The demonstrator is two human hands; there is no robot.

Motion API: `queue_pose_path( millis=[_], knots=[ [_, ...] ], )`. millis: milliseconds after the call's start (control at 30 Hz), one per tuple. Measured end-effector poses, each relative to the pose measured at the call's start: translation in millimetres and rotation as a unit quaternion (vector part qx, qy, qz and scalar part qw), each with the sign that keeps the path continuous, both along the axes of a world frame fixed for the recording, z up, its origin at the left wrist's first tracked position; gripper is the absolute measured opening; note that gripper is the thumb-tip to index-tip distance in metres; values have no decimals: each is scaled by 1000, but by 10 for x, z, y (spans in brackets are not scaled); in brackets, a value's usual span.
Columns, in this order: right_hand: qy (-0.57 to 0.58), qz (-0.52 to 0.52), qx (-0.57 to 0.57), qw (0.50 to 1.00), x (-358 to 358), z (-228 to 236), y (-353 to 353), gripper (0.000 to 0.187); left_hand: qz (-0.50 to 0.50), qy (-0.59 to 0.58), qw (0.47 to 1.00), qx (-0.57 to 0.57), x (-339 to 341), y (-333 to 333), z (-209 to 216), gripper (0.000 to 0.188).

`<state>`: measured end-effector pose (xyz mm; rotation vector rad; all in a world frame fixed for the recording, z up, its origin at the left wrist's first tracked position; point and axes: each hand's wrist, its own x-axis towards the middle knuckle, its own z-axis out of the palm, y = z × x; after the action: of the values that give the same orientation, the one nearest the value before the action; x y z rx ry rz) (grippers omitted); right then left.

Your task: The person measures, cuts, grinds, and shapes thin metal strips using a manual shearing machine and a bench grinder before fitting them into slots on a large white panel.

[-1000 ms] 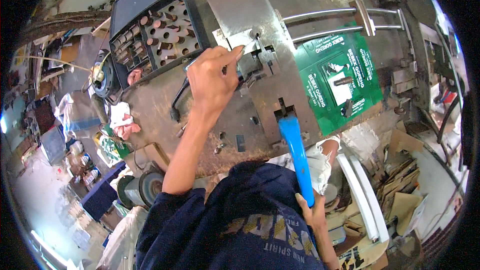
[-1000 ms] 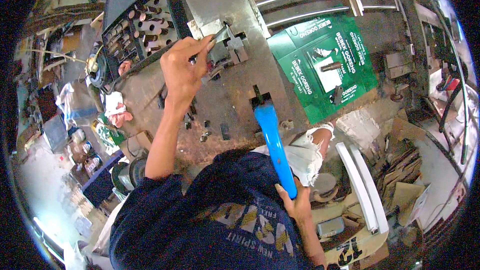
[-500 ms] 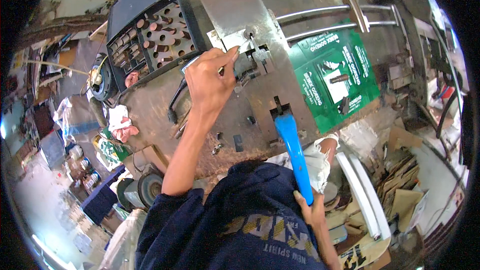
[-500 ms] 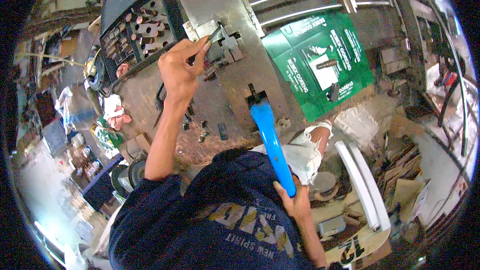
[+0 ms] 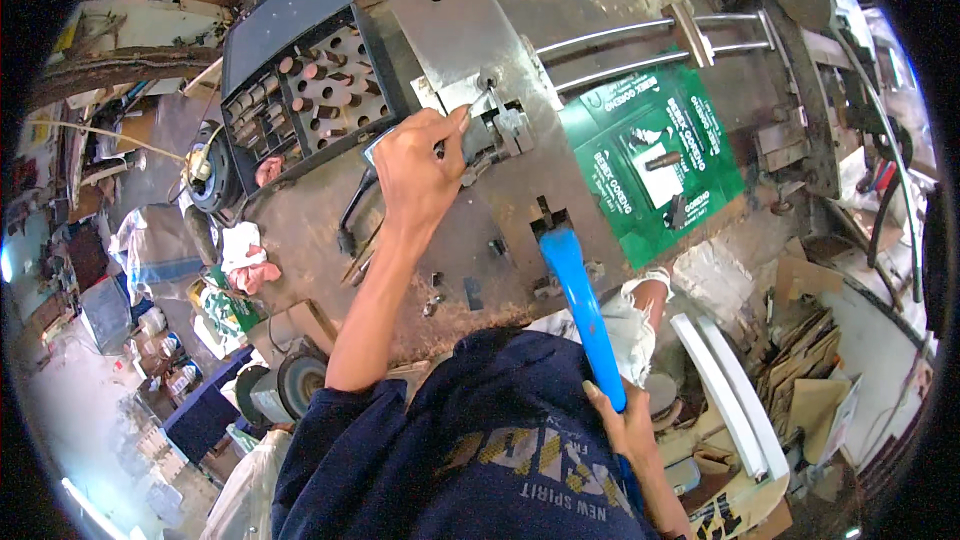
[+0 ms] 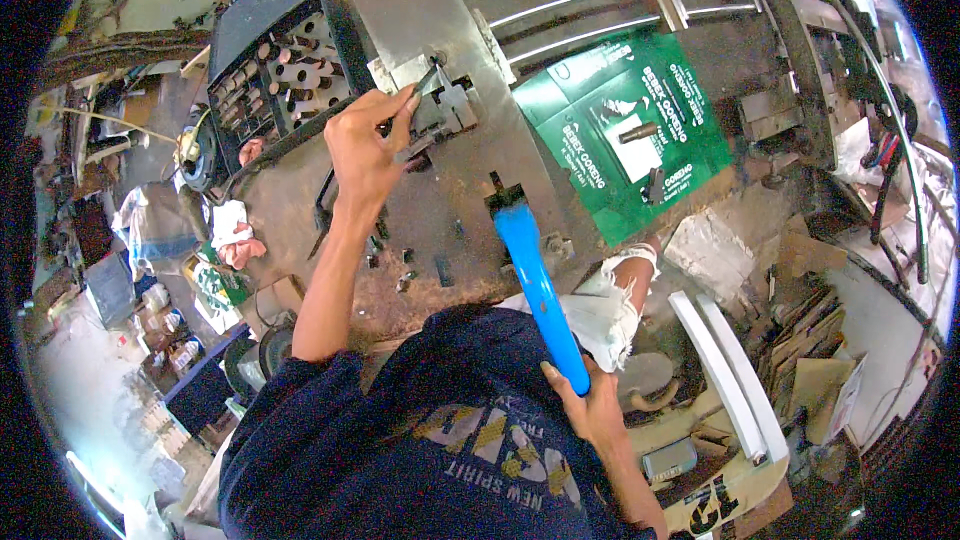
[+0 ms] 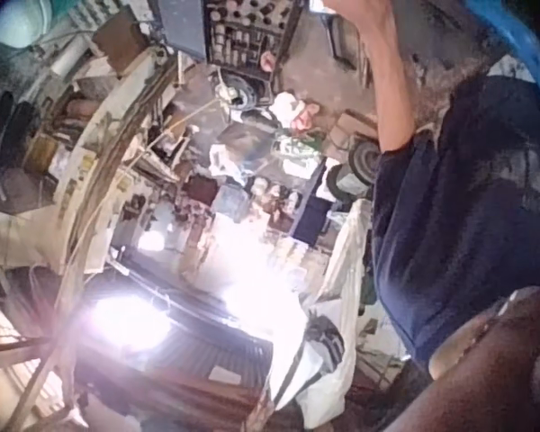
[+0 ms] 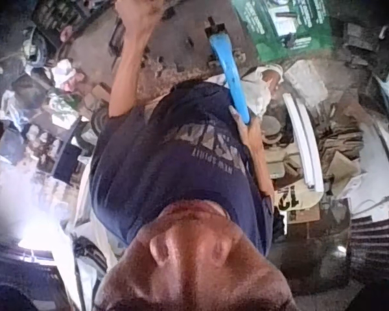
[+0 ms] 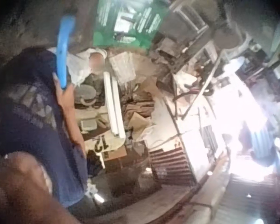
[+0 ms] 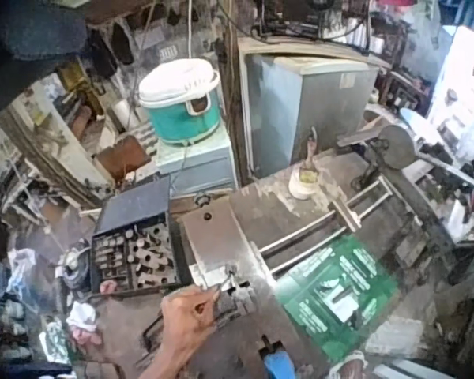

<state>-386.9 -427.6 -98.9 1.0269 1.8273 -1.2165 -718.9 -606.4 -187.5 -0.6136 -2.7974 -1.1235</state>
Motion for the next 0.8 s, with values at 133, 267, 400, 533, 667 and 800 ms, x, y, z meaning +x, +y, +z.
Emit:
queue_pose_path(
  millis=[133,267,400,533,667,800],
  knots=[
    [4,-4,-2,1000,-63,24,-20,49,11,-7,999,32,21,-41,-30,18],
    [44,0,31,999,-45,76,-72,51,23,43,997,63,34,-118,214,23],
    [73,-11,22,997,103,-153,-89,55,-41,172,983,55,217,-7,854,38],
    [82,4,41,996,266,-428,-85,53,-117,216,969,39,586,148,1353,49],
    [349,31,212,912,276,-286,-21,66,-207,200,955,78,975,329,1522,49],
    [503,-105,321,795,-123,570,11,56,-328,172,924,96,1284,376,1725,49]
  ],
)
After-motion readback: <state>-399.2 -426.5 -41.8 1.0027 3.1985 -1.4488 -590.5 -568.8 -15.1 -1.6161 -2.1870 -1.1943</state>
